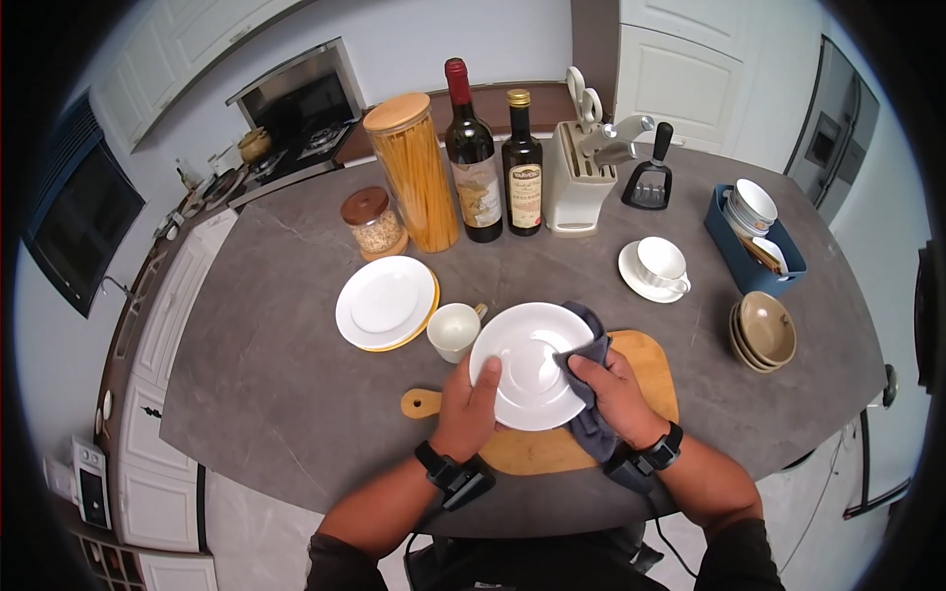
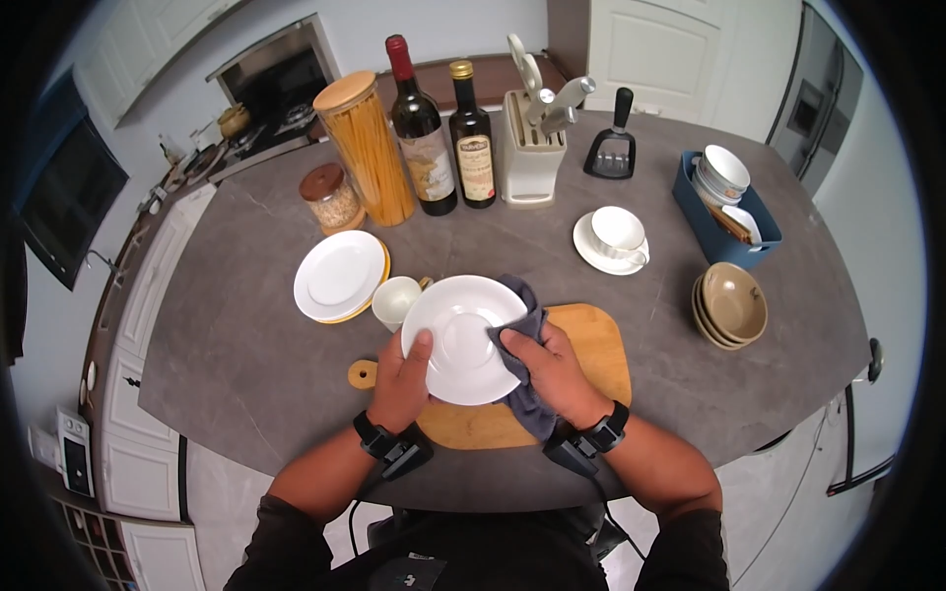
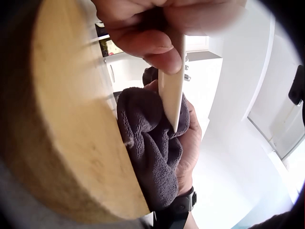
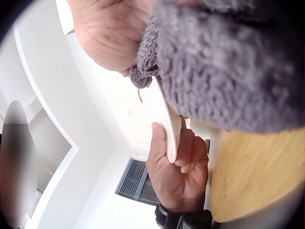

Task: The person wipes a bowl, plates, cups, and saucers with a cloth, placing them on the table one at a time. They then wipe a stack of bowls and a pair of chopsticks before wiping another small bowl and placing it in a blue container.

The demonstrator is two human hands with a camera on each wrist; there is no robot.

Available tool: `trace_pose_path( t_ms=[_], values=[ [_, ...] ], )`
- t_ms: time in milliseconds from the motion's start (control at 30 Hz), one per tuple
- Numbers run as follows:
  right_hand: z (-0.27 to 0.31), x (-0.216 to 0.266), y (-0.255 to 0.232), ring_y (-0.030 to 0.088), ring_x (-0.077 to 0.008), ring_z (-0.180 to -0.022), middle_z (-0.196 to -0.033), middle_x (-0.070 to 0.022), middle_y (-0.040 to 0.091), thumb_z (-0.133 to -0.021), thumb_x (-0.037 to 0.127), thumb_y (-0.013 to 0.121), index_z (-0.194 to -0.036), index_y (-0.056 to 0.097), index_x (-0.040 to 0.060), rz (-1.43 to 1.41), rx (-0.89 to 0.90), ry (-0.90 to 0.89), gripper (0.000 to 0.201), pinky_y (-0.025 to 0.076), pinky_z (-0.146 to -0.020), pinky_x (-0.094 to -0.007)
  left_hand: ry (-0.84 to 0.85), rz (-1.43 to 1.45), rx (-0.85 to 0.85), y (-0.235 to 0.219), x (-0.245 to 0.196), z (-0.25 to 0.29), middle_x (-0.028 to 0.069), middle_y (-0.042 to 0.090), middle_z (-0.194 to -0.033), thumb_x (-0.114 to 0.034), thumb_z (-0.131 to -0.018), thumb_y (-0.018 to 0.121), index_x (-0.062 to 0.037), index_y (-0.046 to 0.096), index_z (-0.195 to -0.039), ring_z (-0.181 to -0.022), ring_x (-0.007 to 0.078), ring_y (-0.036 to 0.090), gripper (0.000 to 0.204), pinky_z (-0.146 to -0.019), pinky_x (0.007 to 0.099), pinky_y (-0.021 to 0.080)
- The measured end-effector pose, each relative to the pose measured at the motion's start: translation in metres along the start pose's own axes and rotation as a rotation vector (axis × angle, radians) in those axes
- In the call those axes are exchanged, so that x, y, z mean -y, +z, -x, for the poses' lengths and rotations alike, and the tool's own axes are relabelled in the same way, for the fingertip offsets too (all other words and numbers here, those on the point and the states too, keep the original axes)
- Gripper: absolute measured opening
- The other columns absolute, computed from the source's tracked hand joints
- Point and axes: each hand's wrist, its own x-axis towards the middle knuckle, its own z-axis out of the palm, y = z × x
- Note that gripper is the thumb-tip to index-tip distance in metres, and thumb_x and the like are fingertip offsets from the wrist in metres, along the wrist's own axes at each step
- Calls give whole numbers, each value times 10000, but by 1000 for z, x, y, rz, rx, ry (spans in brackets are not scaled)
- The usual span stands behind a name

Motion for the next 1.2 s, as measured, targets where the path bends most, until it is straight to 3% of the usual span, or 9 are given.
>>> trace_pose_path(
  t_ms=[167, 333, 367, 433, 767, 833, 867, 933, 1200],
  values=[
    [4, 3, 1, 730, -130, -992, -1169, -74, 740, -1076, 164, 630, -1375, 608, -23, -97, -3, 64, 353, 616, -861, -301, 85, 2, -1, 6, 6, 0, 68, 714, -1043, -365, -1142, 550, -4, 529, -1436, -666, 78, 672, 465, -508, 225, 524],
    [-3, -7, -17, 730, -134, -969, -1126, -77, 749, -1077, 152, 612, -1364, 613, -27, 44, 48, 15, 338, 617, -846, -302, 368, -84, 18, -4, 39, -19, 73, 715, -1049, -387, -1134, 562, -6, 528, -1462, -673, 74, 677, 504, -479, 218, 503],
    [-4, -8, -16, 730, -134, -969, -1126, -77, 749, -1077, 152, 612, -1364, 613, -27, 42, 49, 18, 338, 617, -846, -302, 366, -85, 17, -9, 26, -17, 73, 715, -1049, -387, -1134, 562, -6, 528, -1462, -673, 74, 677, 504, -479, 218, 503],
    [-3, -7, -14, 726, -134, -945, -1098, -75, 749, -1079, 160, 608, -1344, 625, -25, 116, 84, 33, 323, 618, -801, -303, -184, 27, 129, -19, -3, -9, 60, 725, -1004, -412, -1136, 548, -21, 522, -1478, -660, 74, 680, 520, -477, 219, 511],
    [2, -3, -1, 719, -130, -923, -1094, -68, 736, -1081, 175, 613, -1282, 649, -16, 12, 35, 39, 279, 619, -747, -312, 21, 22, 54, -4, 10, -7, 60, 726, -1034, -410, -1147, 529, -10, 558, -1449, -731, 79, 698, 502, -556, 230, 548],
    [0, -4, -2, 726, -134, -877, -1063, -68, 739, -1082, 171, 612, -1266, 650, -17, -6, 2, 31, 266, 624, -717, -312, 322, -114, 28, -3, 25, -16, 60, 727, -1111, -404, -1151, 525, 1, 544, -1468, -859, 82, 708, 515, -686, 239, 581],
    [0, -4, -4, 726, -134, -877, -1063, -68, 739, -1082, 171, 612, -1266, 650, -17, -6, 2, 32, 266, 624, -717, -312, 321, -114, 28, -5, 24, -15, 60, 727, -1111, -404, -1151, 525, 1, 544, -1468, -859, 82, 708, 515, -686, 239, 581],
    [2, -3, -8, 734, -141, -821, -1028, -69, 742, -1084, 169, 609, -1275, 644, -21, 33, 74, 102, 272, 631, -684, -314, -32, 140, 62, -14, 17, -12, 53, 728, -1157, -410, -1154, 517, 10, 540, -1476, -947, 82, 699, 530, -778, 243, 584],
    [4, 2, 2, 721, -147, -777, -1000, -71, 736, -1098, 182, 594, -1292, 621, -12, 58, 65, 80, 276, 623, -670, -317, -15, 19, 23, -12, 21, -11, 66, 717, -1056, -421, -1160, 488, 16, 554, -1438, -794, 77, 696, 522, -593, 234, 552]
  ],
)
